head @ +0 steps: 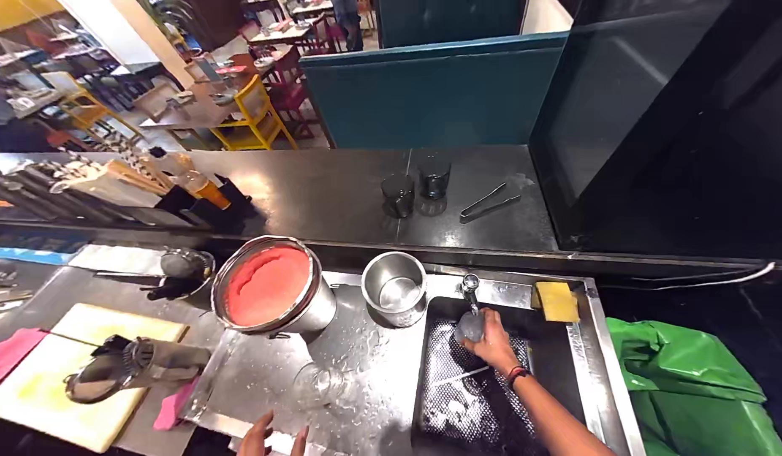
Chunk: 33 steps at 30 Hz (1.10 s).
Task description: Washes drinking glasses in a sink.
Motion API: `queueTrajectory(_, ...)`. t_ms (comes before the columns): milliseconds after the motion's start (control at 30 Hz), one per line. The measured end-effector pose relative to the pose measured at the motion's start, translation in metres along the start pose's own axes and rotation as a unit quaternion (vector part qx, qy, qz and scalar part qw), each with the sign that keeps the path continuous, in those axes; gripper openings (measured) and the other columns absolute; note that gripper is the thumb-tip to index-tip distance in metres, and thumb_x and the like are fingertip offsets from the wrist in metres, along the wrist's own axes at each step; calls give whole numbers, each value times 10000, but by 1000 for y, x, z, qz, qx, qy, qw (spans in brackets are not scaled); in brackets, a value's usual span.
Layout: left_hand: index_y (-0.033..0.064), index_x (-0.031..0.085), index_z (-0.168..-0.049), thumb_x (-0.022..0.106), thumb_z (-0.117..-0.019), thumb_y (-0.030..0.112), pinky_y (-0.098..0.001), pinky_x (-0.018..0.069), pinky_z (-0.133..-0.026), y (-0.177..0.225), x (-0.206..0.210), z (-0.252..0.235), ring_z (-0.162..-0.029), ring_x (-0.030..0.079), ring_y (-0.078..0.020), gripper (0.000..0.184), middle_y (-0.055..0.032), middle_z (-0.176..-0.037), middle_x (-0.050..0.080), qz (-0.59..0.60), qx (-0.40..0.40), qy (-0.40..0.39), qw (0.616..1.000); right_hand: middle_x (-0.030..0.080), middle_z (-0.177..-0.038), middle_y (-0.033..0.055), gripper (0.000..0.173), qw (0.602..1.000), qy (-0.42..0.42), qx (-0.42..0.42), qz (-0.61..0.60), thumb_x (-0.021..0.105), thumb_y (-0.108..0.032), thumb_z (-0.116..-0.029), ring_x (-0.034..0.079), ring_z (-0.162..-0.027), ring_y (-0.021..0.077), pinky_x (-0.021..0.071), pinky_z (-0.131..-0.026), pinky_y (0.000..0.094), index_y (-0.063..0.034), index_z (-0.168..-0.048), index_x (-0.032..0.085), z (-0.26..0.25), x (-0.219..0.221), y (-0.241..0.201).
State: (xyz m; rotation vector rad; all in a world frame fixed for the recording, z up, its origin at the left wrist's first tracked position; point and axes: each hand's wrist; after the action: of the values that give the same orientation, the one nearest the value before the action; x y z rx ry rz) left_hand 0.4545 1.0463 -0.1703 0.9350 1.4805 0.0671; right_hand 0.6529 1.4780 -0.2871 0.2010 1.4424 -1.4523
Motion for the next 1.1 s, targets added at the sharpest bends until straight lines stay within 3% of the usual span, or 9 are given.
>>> queueTrajectory(133,-95,381,-1490,833,-769,504,-594,500,-999,-7,15,-9,-1250,549,-481,1041,-353,-1433,487,2,-5,-2,1000,494,-1447,239,1033,1000,5,-2,15,967,-346,-596,610,-1202,392,540,-963,558,-30,-1439,459,-2,-1,-4)
queueTrajectory(233,-105,300,-1538,832,-678,638,-638,392,-1123,-6,28,-21,-1362,457,-537,1255,-372,-1505,414,-43,-15,-18,999,489,-1446,257,1033,1000,10,-3,22,975,-323,-593,609,-1203,404,541,-962,563,-16,-1434,460,-3,1,-3)
queueTrajectory(300,-112,277,-1546,867,-637,623,-648,381,-1126,-4,34,-31,-1362,460,-540,1309,-370,-1498,429,-64,-48,-40,996,488,-1447,252,1030,1000,12,2,27,975,-334,-591,605,-1205,404,538,-963,567,-22,-1430,465,-2,3,0)
queueTrajectory(400,-74,349,-1530,895,-649,551,-622,446,-1079,-8,43,-42,-1277,556,-486,1210,-314,-1397,552,-55,-68,-68,994,487,-1457,245,1045,999,10,8,37,970,-364,-592,606,-1208,406,531,-973,579,-27,-1440,461,-1,4,2)
queueTrajectory(567,-19,468,-1469,873,-716,474,-582,477,-1064,-15,56,-43,-1260,581,-434,987,-267,-1366,583,-30,-69,-50,996,487,-1455,243,1062,999,12,-5,31,965,-378,-586,587,-1243,385,522,-1007,550,-12,-1442,456,0,7,4)
queueTrajectory(700,-18,363,-1537,895,-696,468,-578,441,-1114,-20,61,-47,-1343,527,-429,1108,-278,-1464,513,17,-70,-64,995,491,-1461,241,1054,1000,13,-3,24,964,-386,-587,573,-1269,378,510,-1035,535,-19,-1439,464,2,6,3)
queueTrajectory(833,14,466,-1478,880,-686,484,-571,474,-1076,-16,61,-50,-1287,577,-390,1009,-240,-1398,579,38,-73,-61,995,508,-1441,234,1043,1000,17,-5,17,962,-372,-585,585,-1254,366,520,-1022,527,-25,-1436,469,1,6,4)
queueTrajectory(967,-5,540,-1402,850,-640,585,-542,497,-1045,4,62,-43,-1222,604,-375,1012,-236,-1318,621,43,19,-32,998,514,-1444,213,1020,1000,15,-1,8,963,-371,-594,599,-1240,346,525,-1024,512,-48,-1433,482,6,2,5)
queueTrajectory(1100,-10,548,-1380,901,-623,567,-481,510,-1061,56,73,-40,-1241,601,-319,1015,-212,-1325,619,93,79,-76,990,533,-1425,199,990,1000,19,1,-4,955,-377,-606,608,-1225,337,531,-1015,506,-61,-1424,497,9,1,11)
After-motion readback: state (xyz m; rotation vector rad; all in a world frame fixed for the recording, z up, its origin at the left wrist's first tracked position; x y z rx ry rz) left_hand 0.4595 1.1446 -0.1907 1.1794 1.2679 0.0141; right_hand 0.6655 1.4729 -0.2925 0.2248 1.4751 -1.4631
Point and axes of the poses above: each hand's wrist, its own z-axis away from the middle knuckle, its own x-axis out of the palm, y = z × x
